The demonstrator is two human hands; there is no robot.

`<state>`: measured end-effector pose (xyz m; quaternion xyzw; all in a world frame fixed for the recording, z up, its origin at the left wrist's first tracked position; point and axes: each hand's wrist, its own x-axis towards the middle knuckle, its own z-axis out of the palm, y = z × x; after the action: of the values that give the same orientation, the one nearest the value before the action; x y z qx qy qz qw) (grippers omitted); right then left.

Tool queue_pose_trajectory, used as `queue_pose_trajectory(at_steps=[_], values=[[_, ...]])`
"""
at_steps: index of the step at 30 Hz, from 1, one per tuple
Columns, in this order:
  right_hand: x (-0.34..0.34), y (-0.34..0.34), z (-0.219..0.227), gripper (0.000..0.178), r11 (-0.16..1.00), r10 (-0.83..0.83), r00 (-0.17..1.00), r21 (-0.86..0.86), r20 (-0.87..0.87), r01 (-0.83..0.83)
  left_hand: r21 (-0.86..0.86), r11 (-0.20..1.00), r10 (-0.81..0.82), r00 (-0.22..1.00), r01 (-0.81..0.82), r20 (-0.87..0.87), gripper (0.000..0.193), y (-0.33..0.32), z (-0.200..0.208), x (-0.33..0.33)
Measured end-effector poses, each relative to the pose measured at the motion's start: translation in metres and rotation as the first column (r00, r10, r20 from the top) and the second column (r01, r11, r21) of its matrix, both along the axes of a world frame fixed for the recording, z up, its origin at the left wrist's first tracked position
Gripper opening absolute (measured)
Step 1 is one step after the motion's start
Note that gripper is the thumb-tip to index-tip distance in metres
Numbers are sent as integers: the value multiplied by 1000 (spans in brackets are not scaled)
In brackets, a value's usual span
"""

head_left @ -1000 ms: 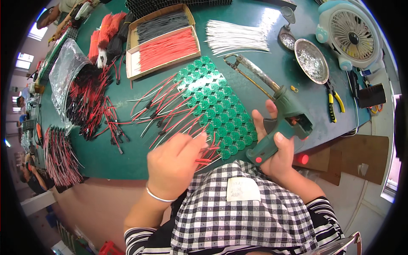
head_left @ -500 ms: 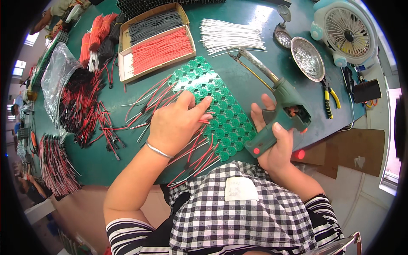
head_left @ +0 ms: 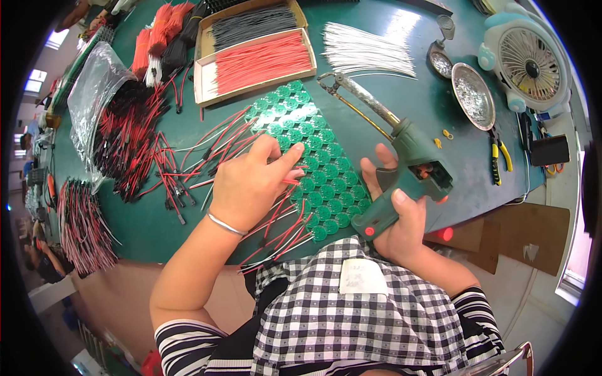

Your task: The person attaches red and black wires to green LED circuit panels using a hot glue gun.

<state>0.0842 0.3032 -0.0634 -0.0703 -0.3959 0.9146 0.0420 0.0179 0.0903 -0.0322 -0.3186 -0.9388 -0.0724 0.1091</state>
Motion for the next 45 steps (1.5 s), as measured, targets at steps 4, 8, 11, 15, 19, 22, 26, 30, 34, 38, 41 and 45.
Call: queue_pose_trajectory(at_steps=[4, 8, 11, 15, 19, 22, 26, 30, 34, 38, 41, 45], values=[[0, 1, 1, 64, 999, 14, 1000, -38, -15, -15, 7, 1000, -2, 1000, 2, -3, 35, -5, -1, 0], [-1, 4, -7, 66, 996, 25, 999, -92, 46, -21, 135, 990, 39, 999, -36, -25, 35, -16, 13, 1], [0, 12, -10, 62, 995, 96, 995, -22, 9, -95, 332, 935, 191, 967, -127, -169, 37, -38, 40, 6], [-2, 16, -13, 64, 993, 117, 993, 14, 13, -117, 224, 880, 458, 874, -418, -166, 35, -98, 48, 23], [1, 20, -8, 64, 993, 119, 993, 14, 10, -119, 173, 804, 555, 822, -569, 122, 38, -113, 23, 53], [1, 21, -6, 62, 994, 112, 993, 8, 18, -113, 65, 829, 551, 832, -555, 73, 31, -133, 14, 54], [1, 21, -5, 60, 993, 117, 993, 17, 24, -118, -96, 842, 535, 845, -531, 15, 22, -168, 25, 36], [1, 23, -9, 59, 994, 109, 994, 7, 11, -109, -198, 824, 534, 844, -531, -47, 29, -211, 33, 27], [1, 24, -12, 57, 995, 97, 995, -1, -9, -97, -77, 811, 573, 813, -580, -101, 31, -179, 44, 29], [2, 27, -11, 57, 997, 81, 997, -6, 10, -81, 167, 853, 518, 843, -495, -147, 28, -153, 31, 26], [4, 28, -9, 58, 996, 89, 996, -16, 10, -89, -33, 864, 495, 859, -503, -127, 33, -157, 26, 17], [9, 30, -10, 58, 998, 64, 997, -5, 30, -64, 362, 801, 528, 848, -476, -53, 18, -143, 28, -5]])
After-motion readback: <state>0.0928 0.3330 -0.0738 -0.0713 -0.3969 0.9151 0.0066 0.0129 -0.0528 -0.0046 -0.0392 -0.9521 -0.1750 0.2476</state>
